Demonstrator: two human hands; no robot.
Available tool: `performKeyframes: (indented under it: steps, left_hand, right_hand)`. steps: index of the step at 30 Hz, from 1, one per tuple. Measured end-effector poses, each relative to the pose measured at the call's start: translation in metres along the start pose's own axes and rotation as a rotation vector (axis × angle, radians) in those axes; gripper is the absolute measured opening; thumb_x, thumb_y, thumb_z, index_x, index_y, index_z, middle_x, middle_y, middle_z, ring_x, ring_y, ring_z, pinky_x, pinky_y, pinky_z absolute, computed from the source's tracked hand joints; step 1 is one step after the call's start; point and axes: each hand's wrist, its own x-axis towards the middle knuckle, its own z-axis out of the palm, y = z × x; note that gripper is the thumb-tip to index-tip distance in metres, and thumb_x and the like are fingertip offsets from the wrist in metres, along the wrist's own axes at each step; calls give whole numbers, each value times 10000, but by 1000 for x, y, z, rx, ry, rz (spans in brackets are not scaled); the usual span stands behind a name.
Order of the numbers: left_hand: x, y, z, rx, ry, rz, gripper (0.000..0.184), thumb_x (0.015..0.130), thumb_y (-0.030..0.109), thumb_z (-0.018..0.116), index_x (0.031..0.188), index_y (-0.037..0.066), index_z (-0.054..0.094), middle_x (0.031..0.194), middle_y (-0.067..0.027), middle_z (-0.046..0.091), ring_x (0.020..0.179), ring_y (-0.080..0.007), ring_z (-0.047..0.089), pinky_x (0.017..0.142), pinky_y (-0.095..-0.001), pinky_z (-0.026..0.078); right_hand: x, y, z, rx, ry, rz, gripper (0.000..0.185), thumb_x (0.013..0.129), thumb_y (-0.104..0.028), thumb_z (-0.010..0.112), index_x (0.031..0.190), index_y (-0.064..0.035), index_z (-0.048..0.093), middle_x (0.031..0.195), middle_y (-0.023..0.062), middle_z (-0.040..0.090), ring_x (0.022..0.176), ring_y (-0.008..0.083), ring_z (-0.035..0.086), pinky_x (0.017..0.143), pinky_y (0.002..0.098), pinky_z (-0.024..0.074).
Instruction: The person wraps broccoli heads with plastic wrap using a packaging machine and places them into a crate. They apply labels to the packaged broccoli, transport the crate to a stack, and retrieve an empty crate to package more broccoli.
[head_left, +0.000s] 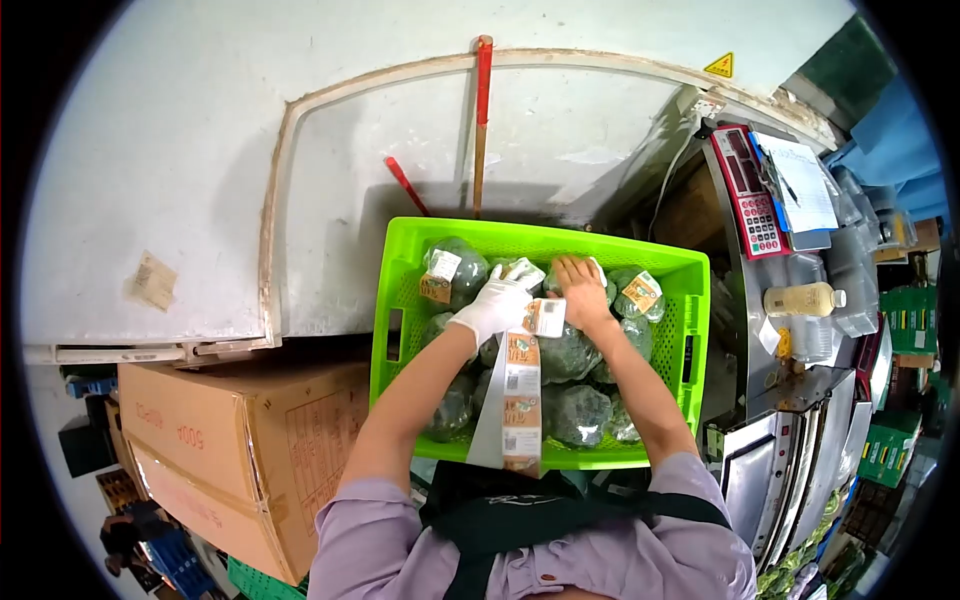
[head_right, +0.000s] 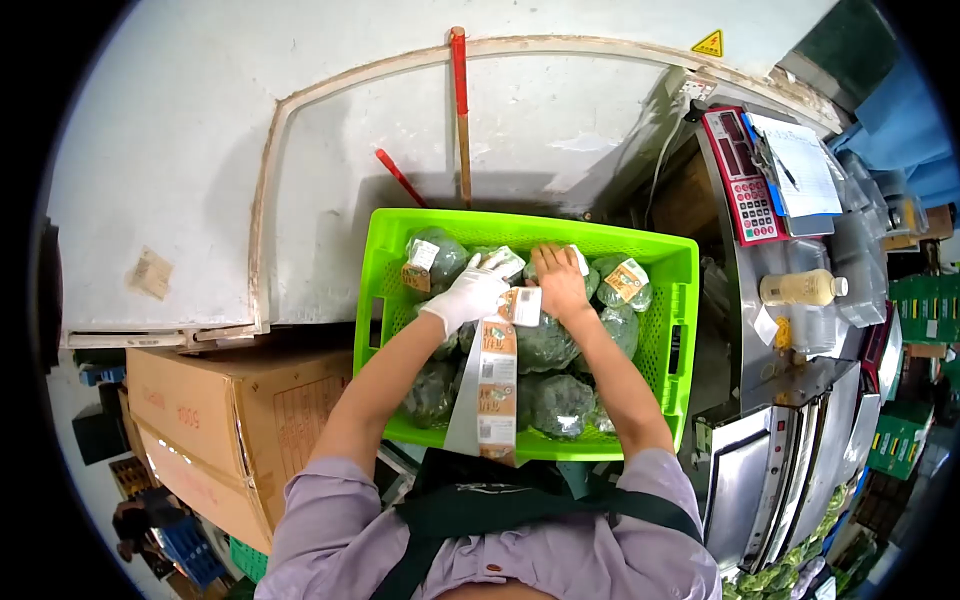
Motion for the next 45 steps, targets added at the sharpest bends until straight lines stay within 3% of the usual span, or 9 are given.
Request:
performKeyframes:
  steps: [3,12,22,28,30,34,39,42,45]
  left_hand:
    - [2,-15,19,-51,30,14,587,767,174,580,1324,134,399,1343,-99,407,1291,-271,320,994,-474,329]
    - [12,-15,23,-64,37,-22,632,736,117,600,1330,120,385,1287,-88,468,1180,-274,431,837,-434,436]
    - [49,16,-10,534,-454,81,581,793,329,561,1309,86,449,1230,-8,501,1041,-208,450,767,-369,378]
    - [-39,21,-43,-366,5,-40,247,753,234,577,828,20,674,921,-102,641,825,-251,608,713,-388,481]
    - [-78,53,-56,-491,88,-89,229,775,219,575,814,3,643,900,-135,634,743,-255,631,678,-362,499]
    - [-142,138,-61,-948,13,-376,246,805,237,612,795,-9,612,808,-130,606,727,-271,614,636,-365,467]
    - [-164,207,-42,-1154,435,-272,608,739,55,668,1286,0,407,1199,-108,546,1085,-189,535,926,-304,409]
    - [-168,231,-41,-1457,378,-299,444,804,17,600,1229,-7,473,1087,-65,581,989,-120,550,872,-267,431]
    - [-171,249,-40,-1138,590,-174,271,832,-7,557,1103,-5,562,1042,-73,603,915,-142,580,794,-263,465]
  right_hand:
    - [0,3,-6,29,32,-4,490,713,-249,625,1139,-20,543,1190,146,525,1177,275,421,1018,445,288]
    - [-16,9,-7,63,72,86,466,703,-235,645,1116,-34,562,1193,142,528,1157,276,447,997,454,314]
    - [-8,9,4,91,47,125,423,699,-217,659,1068,-27,577,1164,151,540,1141,278,456,996,466,316]
    - [-27,3,-54,586,196,403,396,773,-233,657,1078,10,588,1119,170,591,1004,301,579,889,358,447]
    - [-52,-12,-94,1428,-158,662,385,797,-257,669,1062,13,596,1066,149,611,953,168,585,836,295,465]
    - [-99,-76,-158,1120,-309,392,313,761,-179,732,978,17,621,857,67,662,723,62,575,606,229,480]
    - [-157,-110,-183,884,-107,276,246,725,-163,753,879,-8,642,713,87,660,605,82,588,553,253,476]
    - [-186,-120,-192,850,-50,260,286,693,-156,767,904,-14,637,737,126,657,602,179,637,561,293,499]
    - [-207,-118,-213,811,-51,317,268,685,-154,772,869,-7,644,724,126,653,593,185,633,546,292,494]
